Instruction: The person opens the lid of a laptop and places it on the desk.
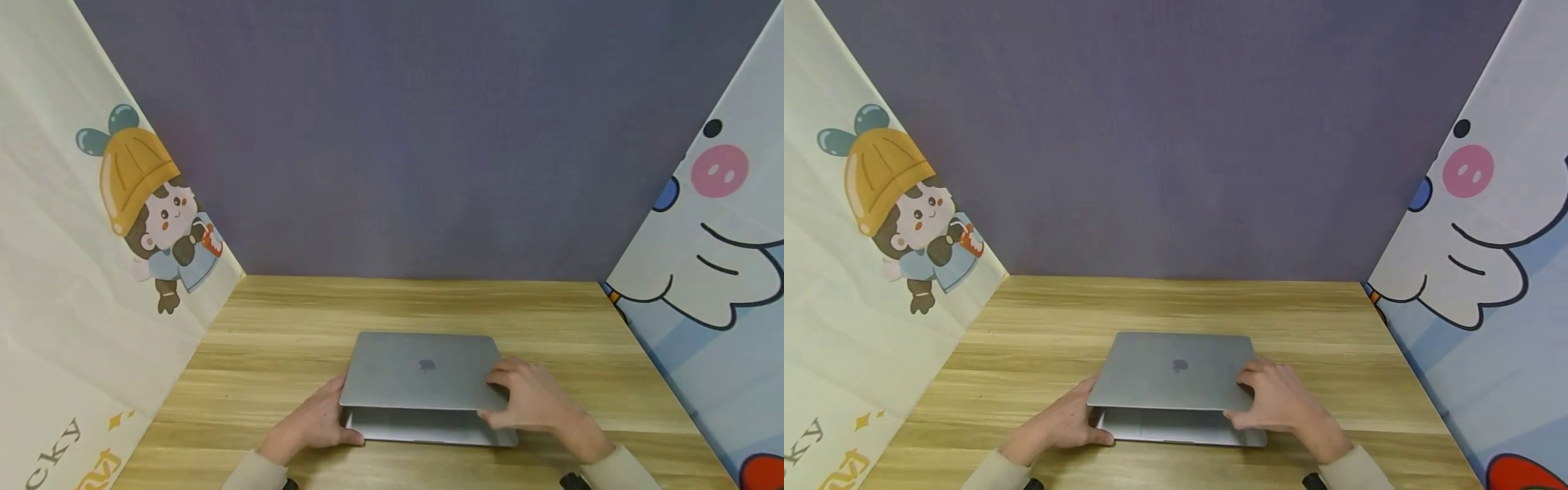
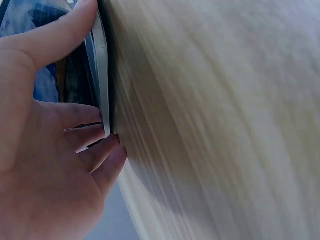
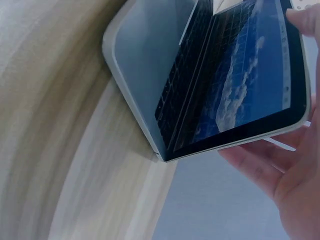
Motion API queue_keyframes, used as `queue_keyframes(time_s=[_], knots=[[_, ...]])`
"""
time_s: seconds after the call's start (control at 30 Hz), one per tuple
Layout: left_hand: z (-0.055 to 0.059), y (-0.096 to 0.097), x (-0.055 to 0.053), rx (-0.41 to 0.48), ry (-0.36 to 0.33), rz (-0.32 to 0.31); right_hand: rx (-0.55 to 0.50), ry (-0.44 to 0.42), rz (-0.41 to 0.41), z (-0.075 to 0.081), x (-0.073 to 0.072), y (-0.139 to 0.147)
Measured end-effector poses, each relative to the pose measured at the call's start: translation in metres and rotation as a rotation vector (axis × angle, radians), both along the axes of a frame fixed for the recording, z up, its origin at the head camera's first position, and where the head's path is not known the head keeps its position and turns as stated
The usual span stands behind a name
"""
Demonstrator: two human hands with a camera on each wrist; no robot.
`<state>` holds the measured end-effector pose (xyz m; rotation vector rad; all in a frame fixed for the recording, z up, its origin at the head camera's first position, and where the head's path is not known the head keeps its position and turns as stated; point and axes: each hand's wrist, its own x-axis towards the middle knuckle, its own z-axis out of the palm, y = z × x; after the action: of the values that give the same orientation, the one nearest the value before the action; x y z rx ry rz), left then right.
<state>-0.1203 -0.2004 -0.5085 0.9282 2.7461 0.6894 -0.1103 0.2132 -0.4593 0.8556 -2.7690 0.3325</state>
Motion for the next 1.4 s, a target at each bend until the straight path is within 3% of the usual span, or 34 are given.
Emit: queue_keyframes(time_s=[0.2,0.53,0.83,1.2,1.4], knots=[[0.003,0.000,0.001,-0.012,0.027,-0.024,-0.032,0.004,0.008,0.005,-0.004,0.001],[0.005,0.002,0.001,-0.073,-0.037,0.031,-0.085,0.052,0.009,0.011,-0.010,0.001],[0.004,0.005,0.002,-0.106,0.014,0.042,-0.110,-0.026,-0.060,0.023,-0.017,0.002],[0.004,0.009,0.002,-0.149,-0.019,0.050,-0.129,-0.072,-0.118,0.037,-0.026,0.002],[0.003,0.009,0.001,-0.153,-0.024,0.056,-0.163,-0.011,-0.101,0.041,-0.031,0.001]])
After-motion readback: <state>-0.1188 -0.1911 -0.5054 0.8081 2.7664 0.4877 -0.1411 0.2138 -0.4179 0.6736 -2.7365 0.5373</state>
